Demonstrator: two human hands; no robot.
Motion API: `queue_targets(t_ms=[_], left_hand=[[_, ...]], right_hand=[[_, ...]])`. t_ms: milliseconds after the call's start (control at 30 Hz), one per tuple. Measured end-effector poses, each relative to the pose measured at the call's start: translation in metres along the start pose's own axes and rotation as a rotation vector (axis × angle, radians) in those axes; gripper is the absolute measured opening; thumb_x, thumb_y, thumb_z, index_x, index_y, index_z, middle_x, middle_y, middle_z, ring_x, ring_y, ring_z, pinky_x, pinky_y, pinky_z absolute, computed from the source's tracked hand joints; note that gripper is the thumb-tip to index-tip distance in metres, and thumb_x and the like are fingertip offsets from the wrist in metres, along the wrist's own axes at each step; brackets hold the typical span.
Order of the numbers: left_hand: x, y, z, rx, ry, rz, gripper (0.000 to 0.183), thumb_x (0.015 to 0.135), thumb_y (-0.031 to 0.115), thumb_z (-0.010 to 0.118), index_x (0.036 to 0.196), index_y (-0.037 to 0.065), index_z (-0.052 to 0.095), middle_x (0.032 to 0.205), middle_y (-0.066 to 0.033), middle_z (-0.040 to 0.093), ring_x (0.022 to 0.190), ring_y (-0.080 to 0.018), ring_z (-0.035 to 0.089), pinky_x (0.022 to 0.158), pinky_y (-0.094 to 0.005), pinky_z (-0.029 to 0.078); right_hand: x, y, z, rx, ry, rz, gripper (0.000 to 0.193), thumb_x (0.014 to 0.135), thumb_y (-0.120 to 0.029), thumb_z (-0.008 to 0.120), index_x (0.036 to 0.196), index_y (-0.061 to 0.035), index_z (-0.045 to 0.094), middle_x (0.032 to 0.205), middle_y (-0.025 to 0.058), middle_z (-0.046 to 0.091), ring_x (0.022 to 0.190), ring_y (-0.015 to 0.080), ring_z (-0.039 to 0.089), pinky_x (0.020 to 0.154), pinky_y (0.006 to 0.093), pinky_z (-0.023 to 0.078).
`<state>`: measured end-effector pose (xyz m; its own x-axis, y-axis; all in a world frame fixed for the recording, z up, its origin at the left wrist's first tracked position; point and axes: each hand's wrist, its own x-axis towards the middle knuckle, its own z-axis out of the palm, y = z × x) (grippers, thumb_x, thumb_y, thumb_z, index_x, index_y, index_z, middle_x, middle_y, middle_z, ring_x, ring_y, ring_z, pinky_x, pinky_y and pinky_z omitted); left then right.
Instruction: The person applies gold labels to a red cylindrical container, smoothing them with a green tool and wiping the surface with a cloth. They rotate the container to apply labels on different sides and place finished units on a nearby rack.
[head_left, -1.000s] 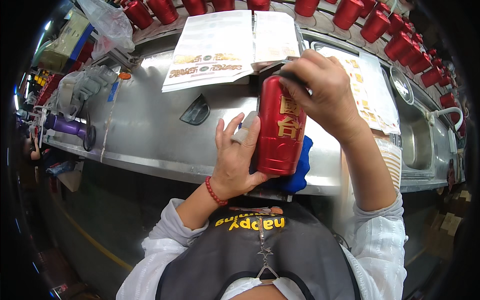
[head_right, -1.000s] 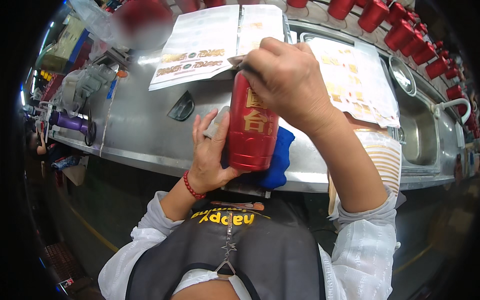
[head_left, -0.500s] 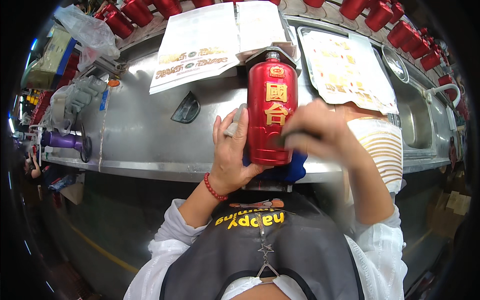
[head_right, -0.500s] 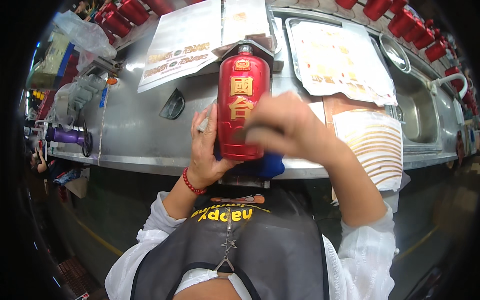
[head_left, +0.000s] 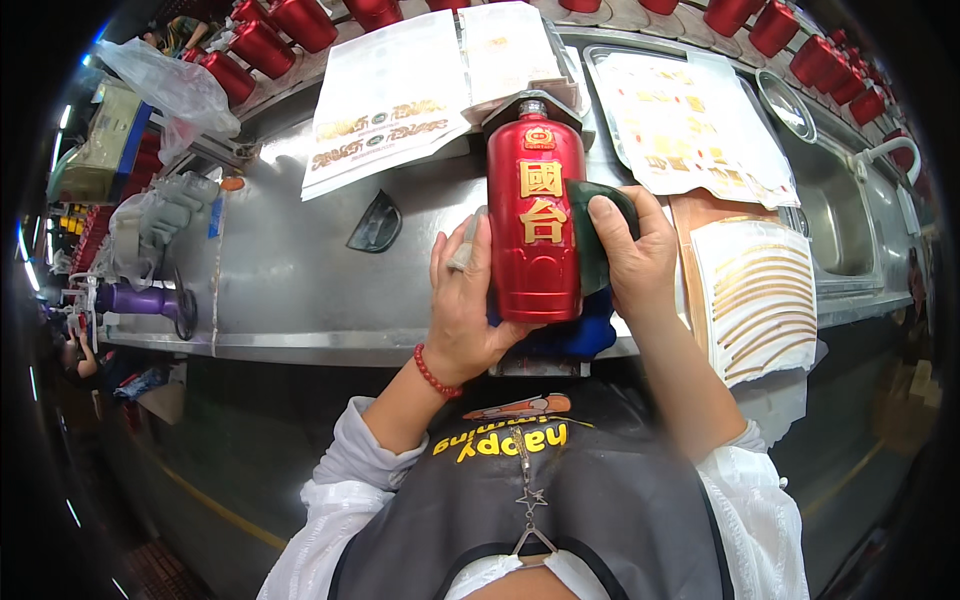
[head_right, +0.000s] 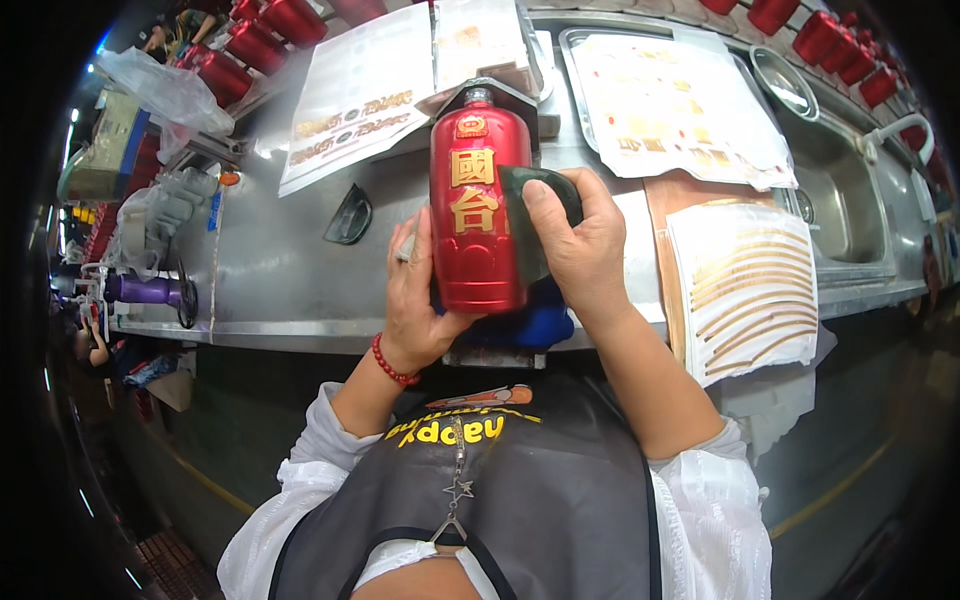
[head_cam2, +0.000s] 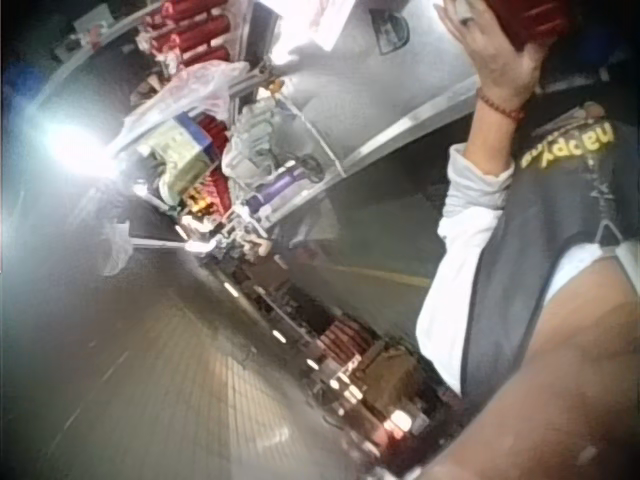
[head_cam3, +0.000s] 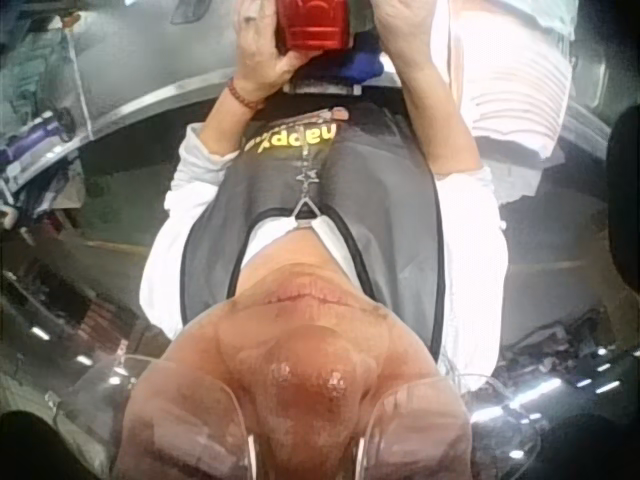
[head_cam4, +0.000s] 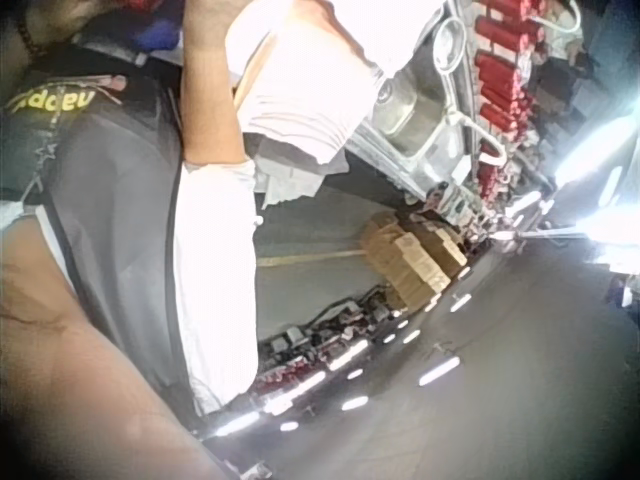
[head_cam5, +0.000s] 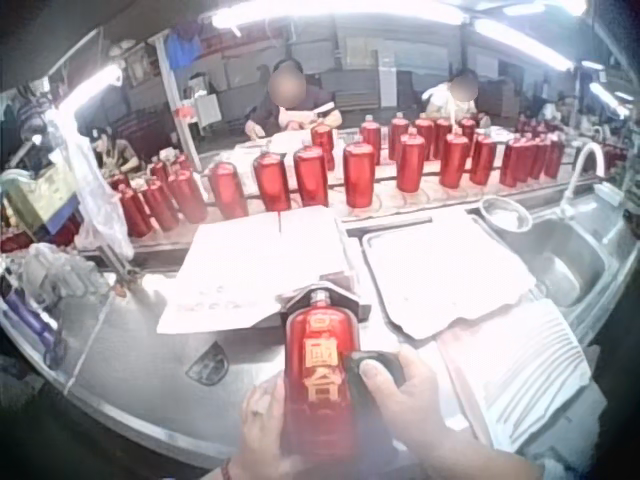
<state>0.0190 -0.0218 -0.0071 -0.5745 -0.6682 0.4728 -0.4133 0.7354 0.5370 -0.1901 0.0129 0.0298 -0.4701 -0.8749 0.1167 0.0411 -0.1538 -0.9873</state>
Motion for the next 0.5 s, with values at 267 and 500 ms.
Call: queue_targets(t_ms=[267, 500], left_hand=[[0.048, -0.007, -0.030, 0.040, -0.042, 0.357, 0.099, 0.088, 0.082, 0.043, 0.154, 0.008, 0.040, 0.145, -0.0153, 0.055, 0.146, -0.0387, 0.030, 0.122, -0.0590, 0.006], [0.097, 0.014, -0.046, 0.312, -0.246, 0.708, 0.065, 0.099, 0.069, 0.030, 0.133, 0.025, 0.064, 0.102, 0.0032, 0.071, 0.124, -0.0227, 0.046, 0.125, -0.0617, 0.002]], right_hand=[[-0.005, 0.008, -0.005, 0.314, 0.046, 0.109, 0.019, 0.100, -0.018, 0.068, 0.105, -0.0007, 0.063, 0.088, 0.0011, 0.066, 0.077, 0.0045, 0.058, 0.069, 0.0206, 0.050], [-0.011, 0.007, -0.011, 0.334, 0.026, 0.111, 0.017, 0.100, -0.017, 0.069, 0.103, -0.0021, 0.061, 0.087, 0.0005, 0.066, 0.076, 0.0035, 0.057, 0.067, 0.0195, 0.049]])
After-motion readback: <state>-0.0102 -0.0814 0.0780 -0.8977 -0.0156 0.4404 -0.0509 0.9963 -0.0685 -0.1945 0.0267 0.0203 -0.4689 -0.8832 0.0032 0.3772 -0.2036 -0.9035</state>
